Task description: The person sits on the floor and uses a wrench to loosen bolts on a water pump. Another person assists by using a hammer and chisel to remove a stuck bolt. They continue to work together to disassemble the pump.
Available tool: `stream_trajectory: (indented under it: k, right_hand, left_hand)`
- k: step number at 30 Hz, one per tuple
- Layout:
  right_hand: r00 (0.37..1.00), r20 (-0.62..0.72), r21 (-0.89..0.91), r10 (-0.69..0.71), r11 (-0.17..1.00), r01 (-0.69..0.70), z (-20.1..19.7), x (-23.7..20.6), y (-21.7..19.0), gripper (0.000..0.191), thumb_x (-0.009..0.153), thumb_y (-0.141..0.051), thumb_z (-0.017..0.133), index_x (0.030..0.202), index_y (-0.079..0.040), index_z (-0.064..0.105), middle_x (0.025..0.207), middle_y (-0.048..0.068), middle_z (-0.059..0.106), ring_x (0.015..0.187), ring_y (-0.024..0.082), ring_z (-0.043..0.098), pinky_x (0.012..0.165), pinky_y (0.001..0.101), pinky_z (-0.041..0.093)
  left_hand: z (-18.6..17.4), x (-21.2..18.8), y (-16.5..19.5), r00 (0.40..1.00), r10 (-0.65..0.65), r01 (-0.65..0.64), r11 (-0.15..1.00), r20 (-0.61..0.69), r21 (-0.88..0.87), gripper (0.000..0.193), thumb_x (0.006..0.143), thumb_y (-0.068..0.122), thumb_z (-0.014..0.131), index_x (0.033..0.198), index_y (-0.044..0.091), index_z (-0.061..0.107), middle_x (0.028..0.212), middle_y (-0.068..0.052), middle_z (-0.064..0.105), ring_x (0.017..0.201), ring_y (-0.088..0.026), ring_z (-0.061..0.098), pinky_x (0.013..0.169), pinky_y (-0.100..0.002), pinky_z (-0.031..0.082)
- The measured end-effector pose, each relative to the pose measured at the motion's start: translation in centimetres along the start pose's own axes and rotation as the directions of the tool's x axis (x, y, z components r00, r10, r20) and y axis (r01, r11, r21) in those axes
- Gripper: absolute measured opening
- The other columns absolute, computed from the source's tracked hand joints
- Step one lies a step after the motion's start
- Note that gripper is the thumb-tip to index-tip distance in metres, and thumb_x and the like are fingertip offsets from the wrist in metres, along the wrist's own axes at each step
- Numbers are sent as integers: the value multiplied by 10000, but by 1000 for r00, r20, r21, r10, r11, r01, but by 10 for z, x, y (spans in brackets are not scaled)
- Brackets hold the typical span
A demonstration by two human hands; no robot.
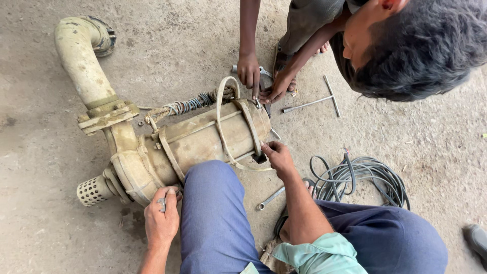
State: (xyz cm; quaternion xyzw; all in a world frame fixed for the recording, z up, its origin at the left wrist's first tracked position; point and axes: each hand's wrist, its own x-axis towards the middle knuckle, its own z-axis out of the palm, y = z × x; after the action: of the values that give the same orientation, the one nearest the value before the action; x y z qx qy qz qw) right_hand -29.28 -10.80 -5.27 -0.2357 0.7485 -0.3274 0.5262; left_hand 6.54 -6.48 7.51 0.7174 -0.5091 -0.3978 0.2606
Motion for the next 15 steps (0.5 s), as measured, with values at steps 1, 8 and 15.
stream_trajectory:
  k: [1,8,15]
  right_hand:
    - [999,-9,-56,-40,998,40,1,1,0,337,958,-328,761,992,6,748,686,23,608,563,86,453,494,269,340]
    - [993,110,119,-42,992,28,-2,5,3,299,903,-304,747,981,-16,761,735,50,704,580,100,494,522,292,374]
    - [998,-25,-126,-64,990,60,5,-1,-6,336,986,-310,732,951,24,747,773,54,727,662,84,600,602,259,470]
  left_hand:
    - [0,0,0,1000,-4,4,1000,2,0,313,1026,220,510,1081,-8,717,918,-157,789,888,-248,792,773,-359,608]
    - [0,1,-3,1000,10,-10,999,-6,50,306,1028,237,518,1082,9,716,924,-153,785,889,-271,785,781,-385,590]
    - [-1,2,-5,999,34,-32,995,-16,95,317,1028,259,516,1075,23,723,922,-158,783,880,-298,773,783,-403,580]
